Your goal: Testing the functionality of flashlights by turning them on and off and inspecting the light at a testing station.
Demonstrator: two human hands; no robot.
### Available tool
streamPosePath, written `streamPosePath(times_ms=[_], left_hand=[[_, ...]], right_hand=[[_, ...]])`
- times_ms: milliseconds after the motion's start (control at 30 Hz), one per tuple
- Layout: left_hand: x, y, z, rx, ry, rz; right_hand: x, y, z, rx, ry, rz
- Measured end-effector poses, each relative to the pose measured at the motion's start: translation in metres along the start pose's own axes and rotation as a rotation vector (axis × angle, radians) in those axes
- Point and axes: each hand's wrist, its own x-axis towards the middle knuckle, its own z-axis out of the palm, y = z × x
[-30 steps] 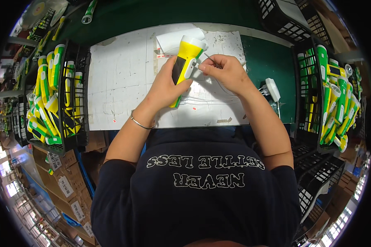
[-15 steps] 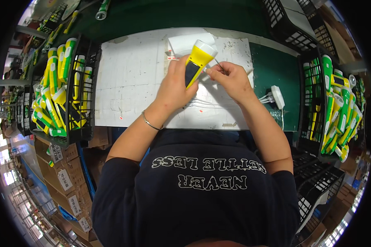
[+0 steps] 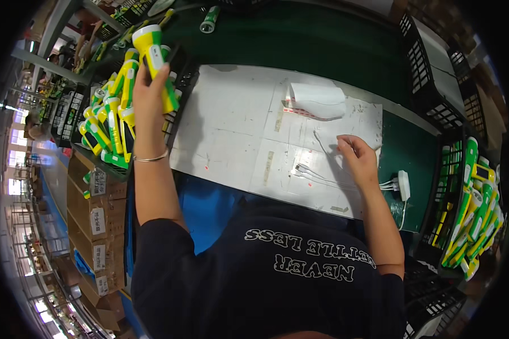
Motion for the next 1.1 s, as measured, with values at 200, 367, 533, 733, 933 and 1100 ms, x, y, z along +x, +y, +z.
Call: streamPosePath(times_ms=[200, 367, 533, 733, 933, 1100], left_hand=[[0.079, -0.016, -0.159, 0.689, 0.305, -0.026], [0.089, -0.015, -0.18, 1.098, 0.328, -0.102], [0.073, -0.013, -0.094, 1.602, 0.0, 0.093], [0.081, 0.0, -0.047, 1.693, -0.09, -0.437], [0.102, -0.007, -0.053, 1.624, -0.07, -0.507], [0.105, -0.012, -0.069, 1.628, -0.077, -0.487]], right_hand=[[-0.002, 0.008, -0.01, -0.017, -0.024, 0.019], [0.0, 0.017, -0.006, -0.008, -0.054, 0.028], [0.005, 0.025, -0.003, -0.004, -0.061, 0.036], [0.002, 0.016, 0.003, -0.014, -0.05, 0.05], [0.007, 0.005, 0.005, -0.04, -0.03, 0.066], [0.004, -0.01, 0.005, -0.121, -0.006, 0.068]])
